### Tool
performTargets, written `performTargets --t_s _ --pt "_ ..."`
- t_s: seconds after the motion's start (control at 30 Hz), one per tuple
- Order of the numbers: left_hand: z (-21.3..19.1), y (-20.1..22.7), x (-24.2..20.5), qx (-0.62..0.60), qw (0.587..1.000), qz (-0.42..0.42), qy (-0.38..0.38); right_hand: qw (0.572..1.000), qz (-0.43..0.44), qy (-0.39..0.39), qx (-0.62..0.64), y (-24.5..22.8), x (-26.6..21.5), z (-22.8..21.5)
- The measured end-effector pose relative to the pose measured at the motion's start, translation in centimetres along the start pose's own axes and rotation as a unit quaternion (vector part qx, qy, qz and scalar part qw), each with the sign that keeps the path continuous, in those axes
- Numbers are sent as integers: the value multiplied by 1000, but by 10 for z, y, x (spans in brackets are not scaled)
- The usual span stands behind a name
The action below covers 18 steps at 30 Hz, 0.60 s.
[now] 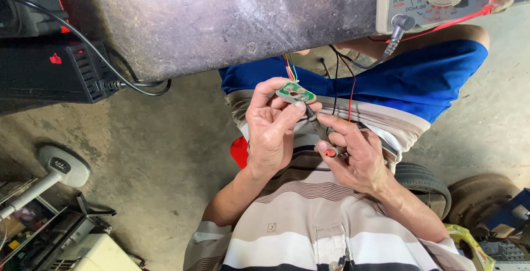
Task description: The person uses a multimeter to test a small green circuit board with attached wires. They touch the probes to various points on the board and then insert a small black component into the board.
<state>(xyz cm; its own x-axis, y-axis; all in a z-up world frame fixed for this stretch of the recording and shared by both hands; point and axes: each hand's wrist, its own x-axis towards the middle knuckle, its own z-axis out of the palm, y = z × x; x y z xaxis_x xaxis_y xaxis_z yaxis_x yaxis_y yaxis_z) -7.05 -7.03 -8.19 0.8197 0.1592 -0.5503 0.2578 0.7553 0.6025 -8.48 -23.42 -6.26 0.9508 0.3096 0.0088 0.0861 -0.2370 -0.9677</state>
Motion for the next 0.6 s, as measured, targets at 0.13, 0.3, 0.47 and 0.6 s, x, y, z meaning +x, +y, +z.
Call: performTargets --t_s 0.13,0.3,0.47,0.6 --pt "-2 0 -2 -26 999 22 -11 999 -30 5 -23 -7 10 6" --pt "-15 1 -5 -29 998 40 -30 998 -46 18 -33 -3 11 5" --pt "-21 10 -11 -58 987 64 -134 999 -37 15 7 5 7 -13" --pt "-25 18 -15 -67 976 69 -197 996 -68 29 -43 7 9 -26"
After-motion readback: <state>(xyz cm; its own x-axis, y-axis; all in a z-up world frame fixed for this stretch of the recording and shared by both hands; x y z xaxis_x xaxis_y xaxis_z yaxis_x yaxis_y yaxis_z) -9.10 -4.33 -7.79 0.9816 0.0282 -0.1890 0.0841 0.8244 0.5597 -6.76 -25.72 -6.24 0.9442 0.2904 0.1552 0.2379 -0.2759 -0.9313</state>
